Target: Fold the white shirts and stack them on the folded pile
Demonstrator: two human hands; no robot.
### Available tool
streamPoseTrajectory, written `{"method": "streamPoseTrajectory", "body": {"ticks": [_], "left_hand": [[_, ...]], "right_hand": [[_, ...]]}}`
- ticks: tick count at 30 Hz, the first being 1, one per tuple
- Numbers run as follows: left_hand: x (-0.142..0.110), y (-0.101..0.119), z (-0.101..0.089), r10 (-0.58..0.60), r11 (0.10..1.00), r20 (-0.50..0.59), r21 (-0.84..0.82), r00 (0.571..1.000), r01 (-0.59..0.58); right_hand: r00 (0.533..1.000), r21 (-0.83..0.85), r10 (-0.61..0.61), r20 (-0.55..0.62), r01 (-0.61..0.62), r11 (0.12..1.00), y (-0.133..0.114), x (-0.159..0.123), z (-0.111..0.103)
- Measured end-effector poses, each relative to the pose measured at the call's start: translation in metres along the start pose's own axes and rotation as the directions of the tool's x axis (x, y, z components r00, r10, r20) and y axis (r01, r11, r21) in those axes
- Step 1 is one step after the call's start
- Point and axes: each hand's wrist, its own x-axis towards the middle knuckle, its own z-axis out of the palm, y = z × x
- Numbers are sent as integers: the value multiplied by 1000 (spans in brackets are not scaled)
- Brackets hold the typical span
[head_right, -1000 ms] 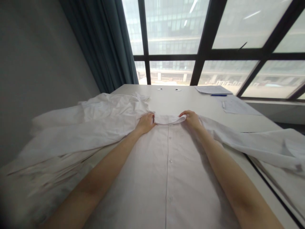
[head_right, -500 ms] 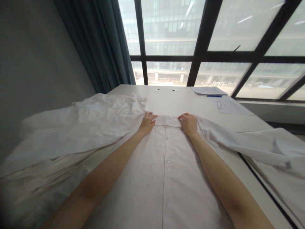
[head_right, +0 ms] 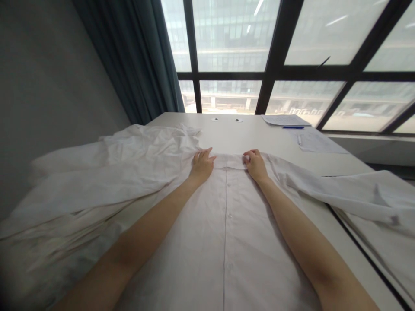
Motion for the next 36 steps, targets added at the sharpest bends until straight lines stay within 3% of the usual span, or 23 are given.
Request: {"method": "streamPoseTrajectory", "body": {"ticks": [4,10,15,19,22,27,32,36], "left_hand": [[0,2,0,163,987,87,-14,983,-162],[4,-5,4,178,984,251,-70,951,-166],[6,-13,-1,156,986,365,-113,918,-122],[3,-13,-2,125,992,286,-41,950,-118],[0,-9,-4,99,995,197,12,975,-103],[0,-5,-9,269,963,93,-51,959,-265],[2,-9,-6,262,963,88,-86,961,-255],[2,-12,-3,208,976,85,-87,974,-201]], "right_hand": [[998,-81,-59,3,59,995,-11,-2,-8],[938,-48,-236,255,256,966,-22,-2,7],[909,-76,-155,386,199,977,5,2,13],[923,-119,-81,377,135,984,24,4,6],[943,-134,-69,325,118,984,25,2,3],[966,-113,-165,201,191,975,7,2,-3],[884,9,-387,262,399,917,-9,1,-2],[850,37,-449,276,458,888,-11,0,0]]}}
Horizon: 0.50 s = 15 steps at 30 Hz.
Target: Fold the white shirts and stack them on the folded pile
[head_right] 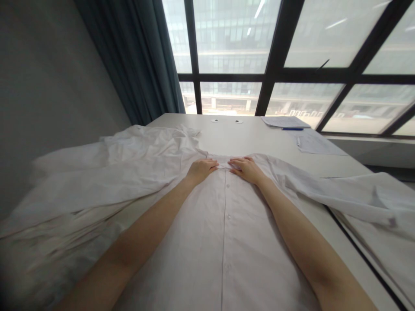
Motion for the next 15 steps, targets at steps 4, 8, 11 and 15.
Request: {"method": "streamPoseTrajectory", "body": {"ticks": [4,8,11,15], "left_hand": [[0,1,-1,-55,998,-1,13,998,55],[-1,4,-5,-69,998,-2,17,998,69],[-1,5,-7,-69,997,-7,15,998,69],[0,6,-6,-107,994,-25,30,994,107]], "right_hand": [[1000,-49,-14,-26,13,999,-1,0,-3],[998,-104,-1,-62,-5,995,-3,1,-5],[997,-123,-3,-80,-7,992,-4,1,-5],[995,-124,-27,-100,14,992,-6,1,-5]]}}
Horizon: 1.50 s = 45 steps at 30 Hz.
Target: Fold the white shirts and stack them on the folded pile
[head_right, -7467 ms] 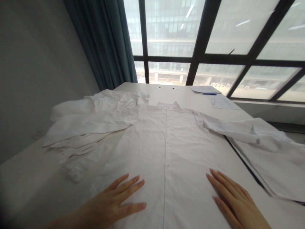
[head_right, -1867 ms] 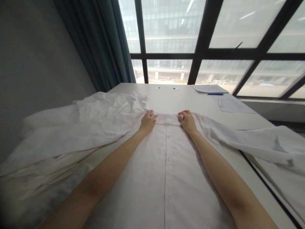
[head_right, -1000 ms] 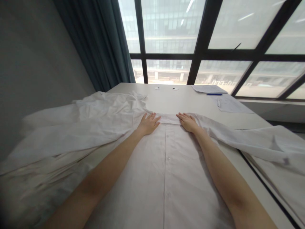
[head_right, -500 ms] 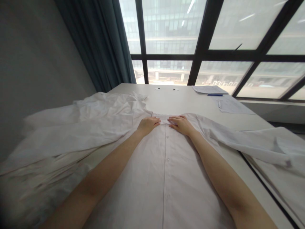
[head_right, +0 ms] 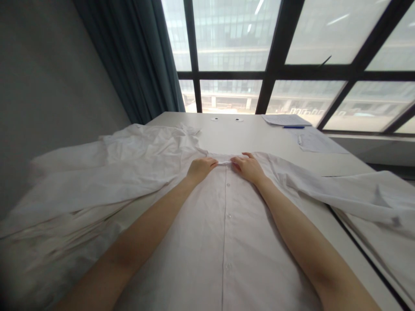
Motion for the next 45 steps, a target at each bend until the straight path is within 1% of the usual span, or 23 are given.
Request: {"method": "streamPoseTrajectory", "body": {"ticks": [4,10,12,15,19,21,23,27,33,40,45], "left_hand": [[2,0,3,-13,1000,-28,7,1000,13],[2,-2,5,31,1000,-88,4,996,-31],[2,-1,5,76,997,-107,-3,991,-77],[3,2,5,179,983,-126,-19,976,-183],[4,4,9,353,934,-185,6,917,-358],[5,3,12,388,920,-218,32,895,-391],[5,2,14,390,919,-224,42,893,-391],[5,-1,16,403,914,-194,41,894,-403],[6,-2,18,391,920,-187,53,901,-388],[6,0,19,380,925,-180,52,907,-377],[7,-1,17,392,920,-168,46,904,-390]], "right_hand": [[999,2,-32,-15,32,999,-1,0,0],[998,-20,-55,-37,54,998,-2,1,-1],[997,-29,-62,-43,61,998,-4,1,-2],[996,-40,-74,-50,72,997,-7,2,-3],[995,-50,-78,-64,75,996,-8,2,-2],[994,-51,-79,-71,75,996,-7,2,-1],[994,-50,-79,-75,76,996,-7,2,0],[994,-40,-74,-81,71,997,-6,2,2],[994,-8,-33,-106,32,999,-6,2,4],[995,-1,-54,-81,54,999,-9,3,0],[996,5,-26,-87,27,1000,-7,2,-2]]}}
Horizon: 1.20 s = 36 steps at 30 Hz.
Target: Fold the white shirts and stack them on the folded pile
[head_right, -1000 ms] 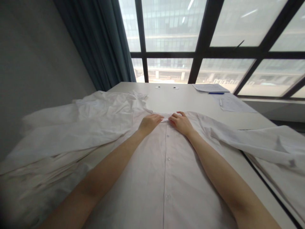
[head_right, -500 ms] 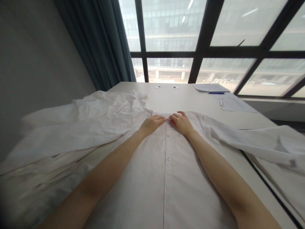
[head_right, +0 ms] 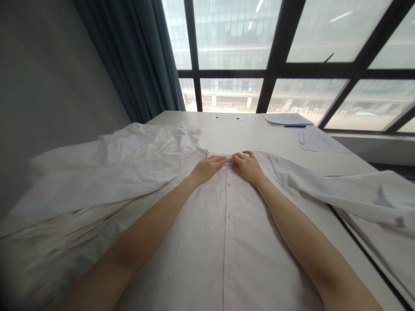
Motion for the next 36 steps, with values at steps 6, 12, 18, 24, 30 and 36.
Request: {"method": "streamPoseTrajectory", "body": {"ticks": [6,12,18,24,30,36], "left_hand": [[-1,0,-2,-38,996,13,-83,999,39],[-1,2,-5,-133,973,37,-185,990,138],[-1,0,-3,-203,962,26,-183,979,204],[-3,-6,2,-206,962,123,-154,971,224],[-5,-5,5,-254,956,246,-85,935,282],[-4,-7,2,-295,938,300,-91,907,335]], "right_hand": [[1000,27,16,4,-17,1000,-1,0,-3],[999,79,50,-7,-49,996,-3,-1,-5],[992,163,123,-30,-116,980,6,-3,6],[997,301,61,55,-75,951,18,-4,17],[988,378,41,147,-94,921,31,-6,14],[980,411,81,181,-150,899,42,-9,10]]}}
